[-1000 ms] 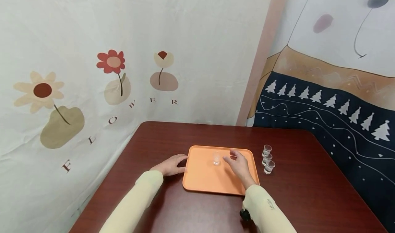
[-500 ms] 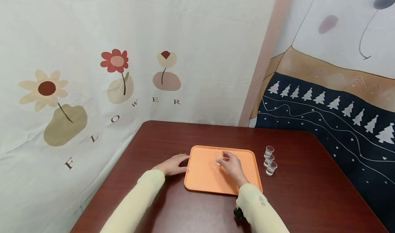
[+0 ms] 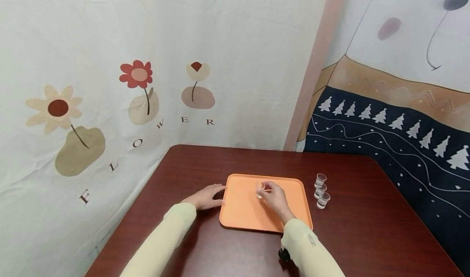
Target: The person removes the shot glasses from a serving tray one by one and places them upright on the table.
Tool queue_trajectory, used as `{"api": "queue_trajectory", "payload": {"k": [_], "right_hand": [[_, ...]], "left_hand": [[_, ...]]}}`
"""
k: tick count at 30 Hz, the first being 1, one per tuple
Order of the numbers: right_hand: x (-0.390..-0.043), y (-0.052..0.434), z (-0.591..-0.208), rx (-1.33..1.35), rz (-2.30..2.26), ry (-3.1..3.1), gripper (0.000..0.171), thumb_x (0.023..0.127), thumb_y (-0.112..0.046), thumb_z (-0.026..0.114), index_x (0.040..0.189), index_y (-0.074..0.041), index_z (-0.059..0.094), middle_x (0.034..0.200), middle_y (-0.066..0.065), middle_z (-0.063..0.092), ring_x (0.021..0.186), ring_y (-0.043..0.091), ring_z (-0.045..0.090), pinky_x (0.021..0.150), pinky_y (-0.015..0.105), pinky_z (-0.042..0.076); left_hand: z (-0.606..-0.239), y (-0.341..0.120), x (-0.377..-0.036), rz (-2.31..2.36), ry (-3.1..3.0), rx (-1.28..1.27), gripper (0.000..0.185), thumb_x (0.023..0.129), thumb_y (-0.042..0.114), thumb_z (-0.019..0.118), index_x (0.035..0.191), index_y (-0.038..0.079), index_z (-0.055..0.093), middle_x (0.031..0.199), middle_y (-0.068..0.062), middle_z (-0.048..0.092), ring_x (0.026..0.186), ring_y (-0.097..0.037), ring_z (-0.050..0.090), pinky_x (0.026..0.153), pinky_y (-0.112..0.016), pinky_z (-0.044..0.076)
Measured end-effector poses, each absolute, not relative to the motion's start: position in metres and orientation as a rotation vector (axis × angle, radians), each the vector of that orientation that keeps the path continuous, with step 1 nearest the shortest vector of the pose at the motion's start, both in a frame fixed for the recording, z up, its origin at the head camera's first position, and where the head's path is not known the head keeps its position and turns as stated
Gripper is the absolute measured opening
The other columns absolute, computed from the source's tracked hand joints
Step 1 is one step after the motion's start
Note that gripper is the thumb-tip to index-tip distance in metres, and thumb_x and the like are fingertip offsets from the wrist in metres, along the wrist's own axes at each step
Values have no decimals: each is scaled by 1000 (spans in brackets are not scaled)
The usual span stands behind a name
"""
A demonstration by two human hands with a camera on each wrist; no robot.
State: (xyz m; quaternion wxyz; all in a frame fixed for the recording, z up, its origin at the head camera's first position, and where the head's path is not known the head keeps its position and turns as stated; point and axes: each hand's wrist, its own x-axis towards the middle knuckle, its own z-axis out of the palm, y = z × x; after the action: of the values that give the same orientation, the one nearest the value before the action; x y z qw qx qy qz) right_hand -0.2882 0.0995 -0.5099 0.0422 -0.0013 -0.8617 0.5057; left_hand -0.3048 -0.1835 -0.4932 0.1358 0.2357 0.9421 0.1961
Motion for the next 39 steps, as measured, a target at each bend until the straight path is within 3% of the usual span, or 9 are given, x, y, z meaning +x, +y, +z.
{"api": "queue_trajectory", "payload": {"k": [7, 17, 28, 39], "right_hand": [[-283, 110, -499, -10, 1572, -2609, 38, 92, -22, 74, 124, -4, 66, 112, 9, 69, 100, 25, 67, 76, 34, 56], [-277, 131, -492, 6, 1539, -2576, 28, 88, -24, 77, 109, -7, 69, 100, 5, 70, 93, 21, 69, 73, 33, 54], [-259, 167, -481, 0, 1457, -2587, 38, 86, -24, 79, 117, -4, 70, 105, 7, 71, 94, 23, 70, 73, 32, 55], [-240, 200, -482, 8, 1499, -2575, 36, 87, -27, 79, 113, -4, 70, 100, 6, 70, 88, 19, 68, 70, 27, 52]], "left_hand": [[-493, -187, -304, 591, 2726, 692, 65, 96, 38, 66, 150, 9, 44, 154, -18, 38, 144, -35, 31, 114, -50, 28], [-493, -189, -301, 616, 2717, 693, 64, 96, 37, 65, 149, 8, 44, 153, -19, 38, 144, -36, 30, 113, -51, 28], [-497, -184, -302, 574, 2723, 692, 63, 97, 38, 65, 150, 12, 44, 154, -17, 37, 144, -33, 31, 114, -49, 28], [-496, -186, -304, 595, 2725, 745, 64, 96, 36, 65, 149, 6, 44, 152, -20, 39, 142, -36, 33, 113, -50, 29]]}}
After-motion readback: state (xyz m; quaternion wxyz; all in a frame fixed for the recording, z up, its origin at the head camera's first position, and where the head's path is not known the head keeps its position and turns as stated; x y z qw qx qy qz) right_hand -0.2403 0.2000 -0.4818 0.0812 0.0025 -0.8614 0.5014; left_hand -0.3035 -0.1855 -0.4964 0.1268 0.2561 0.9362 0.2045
